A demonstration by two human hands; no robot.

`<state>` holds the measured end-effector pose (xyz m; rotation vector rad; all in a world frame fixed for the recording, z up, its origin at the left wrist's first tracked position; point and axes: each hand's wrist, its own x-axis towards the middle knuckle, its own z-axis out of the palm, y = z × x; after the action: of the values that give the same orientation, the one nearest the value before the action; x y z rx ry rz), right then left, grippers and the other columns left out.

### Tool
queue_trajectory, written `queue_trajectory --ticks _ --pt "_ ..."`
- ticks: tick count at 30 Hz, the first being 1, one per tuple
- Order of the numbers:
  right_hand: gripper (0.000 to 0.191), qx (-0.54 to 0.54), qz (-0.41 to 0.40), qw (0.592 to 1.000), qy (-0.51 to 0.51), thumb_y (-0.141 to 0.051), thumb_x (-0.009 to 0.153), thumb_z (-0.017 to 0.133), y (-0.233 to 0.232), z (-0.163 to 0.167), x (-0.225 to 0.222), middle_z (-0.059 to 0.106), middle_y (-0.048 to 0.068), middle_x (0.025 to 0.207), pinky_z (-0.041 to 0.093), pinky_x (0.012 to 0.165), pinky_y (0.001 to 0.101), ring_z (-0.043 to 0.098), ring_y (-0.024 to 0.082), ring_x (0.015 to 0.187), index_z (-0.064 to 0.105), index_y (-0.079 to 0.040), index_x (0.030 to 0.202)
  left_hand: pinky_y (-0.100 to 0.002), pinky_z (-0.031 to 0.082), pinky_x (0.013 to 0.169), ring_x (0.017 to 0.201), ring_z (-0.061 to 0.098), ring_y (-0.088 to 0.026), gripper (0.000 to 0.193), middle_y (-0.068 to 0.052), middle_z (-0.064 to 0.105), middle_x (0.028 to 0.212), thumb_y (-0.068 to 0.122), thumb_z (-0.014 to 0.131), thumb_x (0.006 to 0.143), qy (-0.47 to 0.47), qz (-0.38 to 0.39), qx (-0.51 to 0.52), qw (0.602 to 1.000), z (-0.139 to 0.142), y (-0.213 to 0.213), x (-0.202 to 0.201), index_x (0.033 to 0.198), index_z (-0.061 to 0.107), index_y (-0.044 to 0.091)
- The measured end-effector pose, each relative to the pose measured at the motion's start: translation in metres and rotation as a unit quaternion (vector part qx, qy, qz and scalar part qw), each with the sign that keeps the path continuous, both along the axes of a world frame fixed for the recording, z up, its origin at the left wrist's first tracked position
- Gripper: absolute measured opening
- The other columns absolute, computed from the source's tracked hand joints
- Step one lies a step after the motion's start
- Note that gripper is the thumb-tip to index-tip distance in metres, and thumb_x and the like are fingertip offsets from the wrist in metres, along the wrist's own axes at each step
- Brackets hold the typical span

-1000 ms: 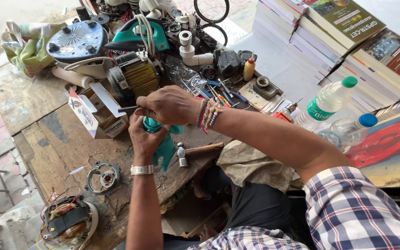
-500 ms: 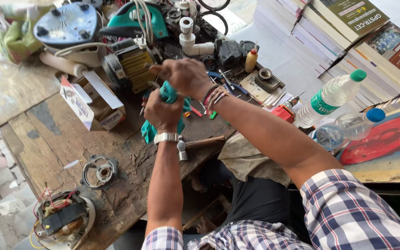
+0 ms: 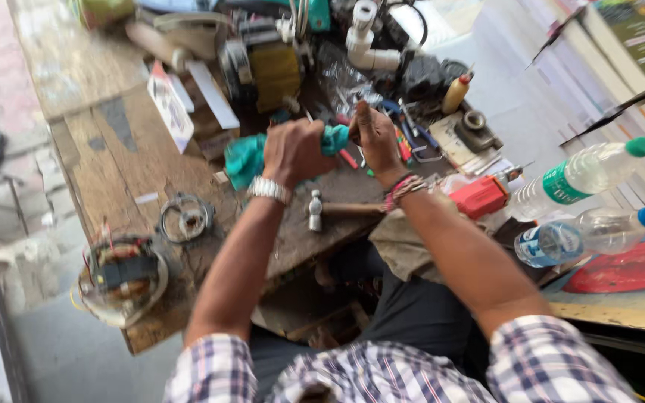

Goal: The person secures a small motor rotor in a bench vise, uses a screwdriver to adjust components, wipes the rotor with a cloth, applies liquid from a bottle, and continues to manipulate the rotor with pliers and a screwdriver. The person handles the rotor, vise, screwdriver, cloth, and bottle.

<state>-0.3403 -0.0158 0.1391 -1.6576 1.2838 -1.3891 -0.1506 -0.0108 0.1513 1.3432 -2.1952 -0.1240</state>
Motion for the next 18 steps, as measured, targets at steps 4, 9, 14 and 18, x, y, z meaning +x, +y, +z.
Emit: queue_trajectory --ticks 4,9,14,18 --pt "0.070 0.028 -0.056 0.995 -0.083 -0.067 0.104 0.042 0.005 -0.058 0.008 0.053 -0.004 0.061 0.039 0.056 0.0251 0.048 0.006 0.057 0.056 -0.009 0.068 -0.046 0.052 0.067 0.077 0.069 -0.033 0.035 -0.012 0.071 0.083 0.035 0.083 0.060 -0.050 0.008 0.024 0.998 -0.029 -0.001 -0.012 0.085 0.073 0.013" --pt "0.068 0.094 -0.054 0.987 -0.115 -0.066 0.101 0.046 -0.015 -0.082 0.006 0.052 -0.003 0.060 0.037 0.052 0.0246 0.047 0.006 0.055 0.058 -0.009 0.066 -0.046 0.050 0.071 0.086 0.068 -0.032 0.030 -0.009 0.071 0.089 0.031 0.080 0.057 -0.053 0.077 0.021 0.995 -0.075 -0.010 -0.030 0.081 0.073 0.014" --pt "0.065 0.158 -0.080 0.959 -0.221 -0.066 0.100 0.047 -0.030 -0.104 0.005 0.051 -0.003 0.061 0.036 0.049 0.0250 0.047 0.007 0.053 0.056 -0.009 0.069 -0.048 0.053 0.069 0.082 0.070 -0.035 0.048 -0.014 0.071 0.087 0.050 0.084 0.059 -0.056 0.027 0.067 0.996 -0.100 -0.038 -0.033 0.083 0.073 0.009" --pt "0.072 0.174 -0.116 0.966 -0.152 -0.071 0.099 0.044 -0.046 -0.119 0.009 0.056 0.000 0.062 0.043 0.052 0.0274 0.053 0.010 0.055 0.058 -0.007 0.069 -0.045 0.055 0.073 0.081 0.071 -0.034 0.043 -0.013 0.072 0.085 0.052 0.079 0.065 -0.066 0.026 0.130 0.989 -0.113 -0.055 -0.029 0.080 0.075 0.012"
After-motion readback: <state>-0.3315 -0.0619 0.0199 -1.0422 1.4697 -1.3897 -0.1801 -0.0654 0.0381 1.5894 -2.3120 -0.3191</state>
